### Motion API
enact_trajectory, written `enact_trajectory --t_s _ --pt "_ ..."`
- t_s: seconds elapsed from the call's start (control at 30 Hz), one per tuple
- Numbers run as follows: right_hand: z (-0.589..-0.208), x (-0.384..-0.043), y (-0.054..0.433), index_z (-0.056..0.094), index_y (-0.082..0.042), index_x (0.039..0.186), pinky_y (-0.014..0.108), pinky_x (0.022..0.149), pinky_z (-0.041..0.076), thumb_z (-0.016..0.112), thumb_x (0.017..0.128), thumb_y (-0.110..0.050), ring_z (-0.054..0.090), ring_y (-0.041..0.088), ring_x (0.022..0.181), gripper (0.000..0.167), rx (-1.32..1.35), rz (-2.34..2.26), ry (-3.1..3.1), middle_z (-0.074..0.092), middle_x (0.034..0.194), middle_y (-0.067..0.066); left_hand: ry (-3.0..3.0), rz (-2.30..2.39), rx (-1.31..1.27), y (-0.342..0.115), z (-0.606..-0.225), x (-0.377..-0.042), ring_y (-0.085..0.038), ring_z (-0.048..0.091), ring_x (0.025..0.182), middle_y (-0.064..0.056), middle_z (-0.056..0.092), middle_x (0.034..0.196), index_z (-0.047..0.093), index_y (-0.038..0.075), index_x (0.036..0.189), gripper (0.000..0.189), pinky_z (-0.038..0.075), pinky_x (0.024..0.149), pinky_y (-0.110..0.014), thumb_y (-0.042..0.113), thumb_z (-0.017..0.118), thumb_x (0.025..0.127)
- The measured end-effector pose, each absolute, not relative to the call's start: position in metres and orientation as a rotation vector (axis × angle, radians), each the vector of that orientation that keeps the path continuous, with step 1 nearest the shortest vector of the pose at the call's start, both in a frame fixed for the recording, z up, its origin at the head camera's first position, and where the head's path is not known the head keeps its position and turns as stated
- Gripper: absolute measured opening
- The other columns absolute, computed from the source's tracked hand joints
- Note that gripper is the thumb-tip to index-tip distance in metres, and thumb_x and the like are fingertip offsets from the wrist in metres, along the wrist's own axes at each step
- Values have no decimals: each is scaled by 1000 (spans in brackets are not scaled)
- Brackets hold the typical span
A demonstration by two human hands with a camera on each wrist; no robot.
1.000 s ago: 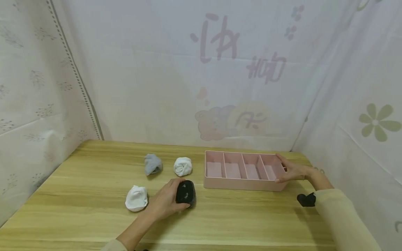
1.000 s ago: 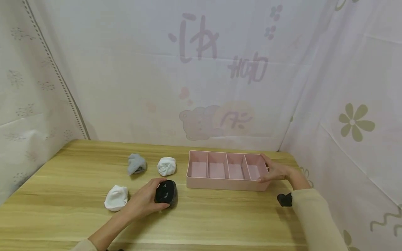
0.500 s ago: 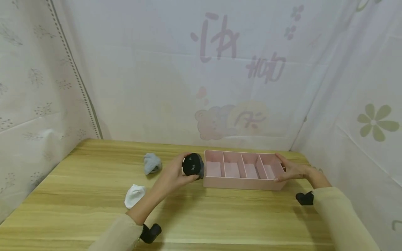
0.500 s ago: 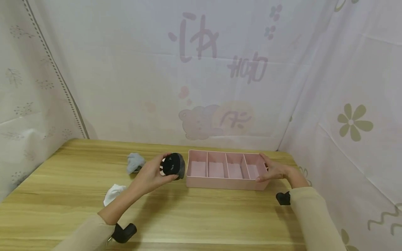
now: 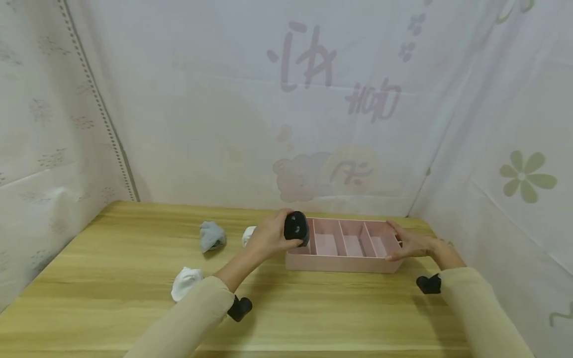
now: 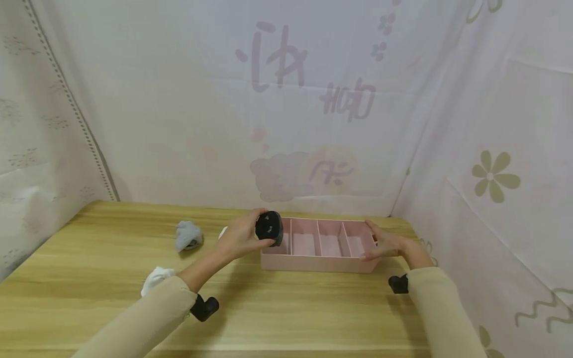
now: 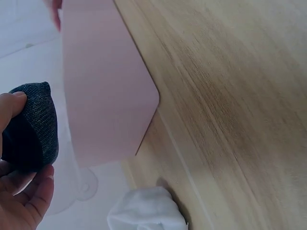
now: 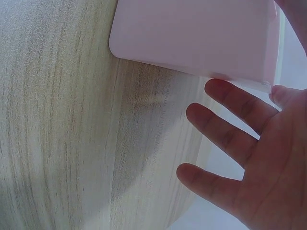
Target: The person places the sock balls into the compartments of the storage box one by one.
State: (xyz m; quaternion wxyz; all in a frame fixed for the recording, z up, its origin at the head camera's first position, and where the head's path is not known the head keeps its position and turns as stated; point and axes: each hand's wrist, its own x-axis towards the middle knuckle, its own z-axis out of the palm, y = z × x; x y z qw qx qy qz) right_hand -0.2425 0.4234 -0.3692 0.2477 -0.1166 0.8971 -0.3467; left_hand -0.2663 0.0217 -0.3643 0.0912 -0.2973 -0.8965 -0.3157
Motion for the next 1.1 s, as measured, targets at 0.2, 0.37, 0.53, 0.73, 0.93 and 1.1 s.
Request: enact_trajectory --t_s 0.2,0.37,0.53,0.73,0.93,1.1 --pt "-371 -242 424 -18 5 144 62 96 37 77 78 -25 21 60 128 119 -301 -929 2459 7 141 46 -2771 -670 -935 36 -368 -272 -31 58 106 -14 61 118 48 6 129 74 50 85 -43 37 81 71" --pt "-371 -241 423 -19 4 144 59 95 40 77 78 -24 27 59 125 120 -306 -955 2444 13 138 47 -2813 -469 -984 44 -369 -274 -29 55 108 -12 62 116 50 5 125 70 48 89 -40 39 80 71" --pt "-370 -240 422 -17 4 144 61 94 39 77 78 -27 25 60 126 119 -301 -916 2473 8 141 46 -2851 -313 -1000 49 -372 -278 -27 55 106 -10 63 114 53 4 118 66 46 91 -38 42 80 70" --pt "-370 -240 423 -16 4 145 61 95 39 77 77 -27 24 60 126 119 -281 -913 2485 7 142 45 -2868 -254 -1012 54 -373 -281 -27 56 104 -12 64 111 55 2 115 66 46 91 -38 44 80 70" --pt "-371 -241 422 -17 4 145 57 94 41 76 78 -27 31 57 124 119 -271 -934 2472 19 138 46 -2926 -196 -1001 59 -374 -285 -27 55 107 -11 63 114 56 3 115 66 44 93 -39 45 80 70" --pt "-370 -241 423 -18 3 145 54 93 43 77 77 -24 35 55 122 120 -264 -974 2452 19 138 45 -2927 -160 -1007 63 -375 -287 -25 54 105 -8 63 112 57 5 112 63 44 91 -39 45 81 69"
